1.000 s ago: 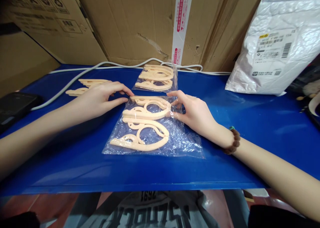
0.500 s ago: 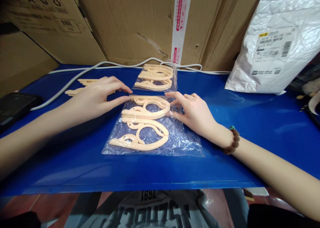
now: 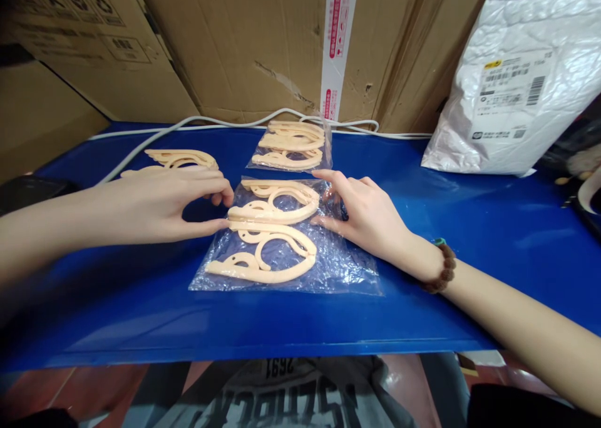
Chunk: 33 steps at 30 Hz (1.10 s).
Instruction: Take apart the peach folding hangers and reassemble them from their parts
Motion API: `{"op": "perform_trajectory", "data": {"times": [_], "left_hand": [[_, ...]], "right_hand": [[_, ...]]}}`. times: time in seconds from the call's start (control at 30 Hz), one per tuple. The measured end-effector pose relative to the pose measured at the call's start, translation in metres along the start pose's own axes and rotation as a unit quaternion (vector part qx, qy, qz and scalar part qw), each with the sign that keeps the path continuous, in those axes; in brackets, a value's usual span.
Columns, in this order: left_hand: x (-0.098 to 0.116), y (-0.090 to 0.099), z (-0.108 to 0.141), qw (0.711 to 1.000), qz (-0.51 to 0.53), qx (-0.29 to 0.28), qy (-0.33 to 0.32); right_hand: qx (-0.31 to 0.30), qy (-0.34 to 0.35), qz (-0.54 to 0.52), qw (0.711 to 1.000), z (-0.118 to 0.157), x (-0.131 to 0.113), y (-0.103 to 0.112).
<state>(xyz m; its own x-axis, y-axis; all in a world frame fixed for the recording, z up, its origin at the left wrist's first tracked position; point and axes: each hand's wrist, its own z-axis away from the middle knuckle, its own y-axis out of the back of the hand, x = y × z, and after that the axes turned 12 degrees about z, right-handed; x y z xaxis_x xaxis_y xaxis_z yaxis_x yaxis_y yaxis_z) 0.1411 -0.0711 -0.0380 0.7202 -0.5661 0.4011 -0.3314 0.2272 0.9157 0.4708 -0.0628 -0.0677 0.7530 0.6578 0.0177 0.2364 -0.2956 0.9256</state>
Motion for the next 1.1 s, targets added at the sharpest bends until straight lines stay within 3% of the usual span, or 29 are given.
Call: {"op": "perform_trajectory", "data": {"times": [0.3,0.73,1.1], "left_hand": [[0.0020,-0.0027,-0.0054,0.999,-0.016,0.000,-0.035],[-0.0003,0.0004,-0.0006,1.000,-0.019,-0.004,-0.018],[0.0074,-0.0061,-0.0044,0.995,-0.077,0.018,-0.053]], "right_hand": [[0.000,0.042,-0.003,0.999,0.0000,0.0007,0.0007],[-0.013,0.043,-0.014,0.999,0.0002,0.0012,0.0017],[-0.016,0.048,-0.020,0.999,-0.0007,0.0006,0.0033]]}}
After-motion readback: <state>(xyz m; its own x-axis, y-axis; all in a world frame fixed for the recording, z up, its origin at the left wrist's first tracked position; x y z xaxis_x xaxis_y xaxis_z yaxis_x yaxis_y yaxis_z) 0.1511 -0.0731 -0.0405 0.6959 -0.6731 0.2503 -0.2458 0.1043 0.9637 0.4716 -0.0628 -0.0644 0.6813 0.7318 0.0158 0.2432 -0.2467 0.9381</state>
